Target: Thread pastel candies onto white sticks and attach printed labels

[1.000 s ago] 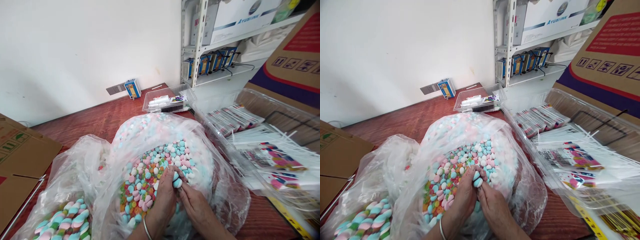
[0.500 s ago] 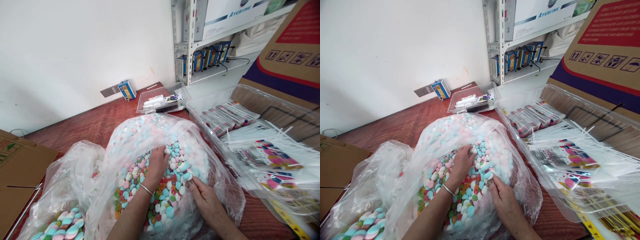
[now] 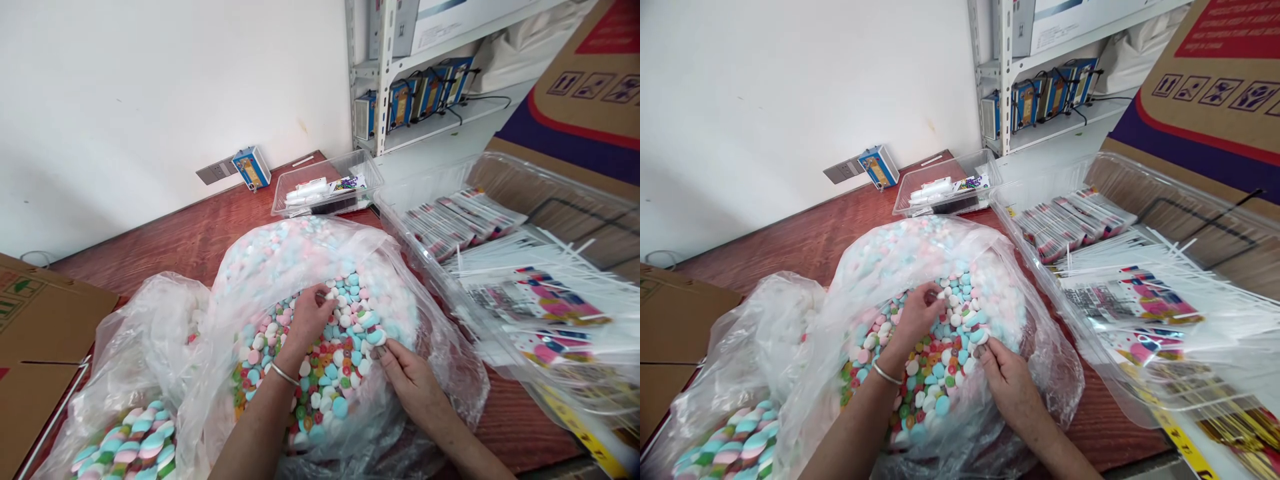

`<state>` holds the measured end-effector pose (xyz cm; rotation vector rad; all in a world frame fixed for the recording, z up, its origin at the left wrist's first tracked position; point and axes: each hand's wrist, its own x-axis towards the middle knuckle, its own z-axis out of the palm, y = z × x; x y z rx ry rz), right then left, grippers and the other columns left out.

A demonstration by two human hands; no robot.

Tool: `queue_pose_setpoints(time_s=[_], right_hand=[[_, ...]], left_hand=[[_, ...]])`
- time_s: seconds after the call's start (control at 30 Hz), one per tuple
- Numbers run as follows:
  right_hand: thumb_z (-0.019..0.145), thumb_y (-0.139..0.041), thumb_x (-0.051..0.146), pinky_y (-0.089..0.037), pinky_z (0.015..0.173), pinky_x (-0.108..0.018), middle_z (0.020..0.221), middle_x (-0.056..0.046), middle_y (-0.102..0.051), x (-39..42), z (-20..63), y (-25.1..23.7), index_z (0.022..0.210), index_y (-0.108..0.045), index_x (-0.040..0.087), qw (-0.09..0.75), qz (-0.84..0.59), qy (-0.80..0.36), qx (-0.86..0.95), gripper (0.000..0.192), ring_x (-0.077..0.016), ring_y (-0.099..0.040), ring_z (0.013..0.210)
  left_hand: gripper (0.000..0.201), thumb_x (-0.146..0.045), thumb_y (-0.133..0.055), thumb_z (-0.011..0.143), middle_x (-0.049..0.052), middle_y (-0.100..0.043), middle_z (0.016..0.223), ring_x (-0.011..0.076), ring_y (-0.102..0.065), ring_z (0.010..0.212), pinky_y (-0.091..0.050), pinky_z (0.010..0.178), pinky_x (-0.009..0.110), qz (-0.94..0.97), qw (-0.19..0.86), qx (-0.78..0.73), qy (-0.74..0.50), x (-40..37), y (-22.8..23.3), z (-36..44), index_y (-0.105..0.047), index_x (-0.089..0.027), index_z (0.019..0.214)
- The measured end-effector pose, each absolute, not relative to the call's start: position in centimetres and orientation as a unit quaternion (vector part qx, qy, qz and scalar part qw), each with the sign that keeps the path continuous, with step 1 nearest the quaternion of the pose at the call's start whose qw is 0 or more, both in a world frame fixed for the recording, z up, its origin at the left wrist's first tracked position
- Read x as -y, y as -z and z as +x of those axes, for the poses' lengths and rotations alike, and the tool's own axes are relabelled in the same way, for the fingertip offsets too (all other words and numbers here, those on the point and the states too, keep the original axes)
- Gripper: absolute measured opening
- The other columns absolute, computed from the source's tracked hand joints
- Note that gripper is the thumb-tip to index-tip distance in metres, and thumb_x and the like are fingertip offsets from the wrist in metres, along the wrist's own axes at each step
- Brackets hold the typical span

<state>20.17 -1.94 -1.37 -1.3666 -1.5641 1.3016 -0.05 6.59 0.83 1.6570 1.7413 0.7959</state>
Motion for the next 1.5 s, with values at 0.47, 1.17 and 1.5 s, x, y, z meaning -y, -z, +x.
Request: queue_pose_setpoints(time_s=[0.47,1.17,1.5], right_hand=[[0.095,-0.04,0.044,-0.032,0.048,-0.025,0.059,0.004,-0.048,2.3,20.3,1.4,0.076,-0.053,0.023,0.34,-0.546,-0.487,0.591,0.031,-0.015,-0.042,0.053],[0.093,-0.044,0.04,-0.042,0.056,-0.025,0.065,0.002,-0.057,2.2,20.3,1.7,0.075,-0.057,0.021,0.366,-0.535,-0.48,0.591,0.03,-0.0164,-0.052,0.061],[0.093,-0.049,0.043,-0.051,0.071,-0.027,0.082,-0.001,-0.067,1.7,19.4,0.4,0.089,-0.059,0.023,0.447,-0.509,-0.512,0.527,0.023,-0.0193,-0.061,0.077]], left_hand=[[0.019,-0.021,-0.055,0.084,0.006,-0.069,0.101,0.0168,-0.062,0.072,-0.049,0.067,0.031,0.634,0.247,-0.675,-0.285,-2.6,-0.9,-1.1,-0.067,-0.021,0.099],[0.034,-0.022,-0.061,0.083,0.004,-0.062,0.088,0.017,-0.058,0.073,-0.047,0.067,0.03,0.668,0.231,-0.651,-0.277,-5.9,1.0,1.6,-0.063,-0.019,0.117],[0.019,-0.031,-0.064,0.083,-0.001,-0.061,0.07,0.0141,-0.06,0.063,-0.043,0.055,0.023,0.557,0.43,-0.601,-0.38,-3.2,-1.3,3.1,-0.055,-0.02,0.096]])
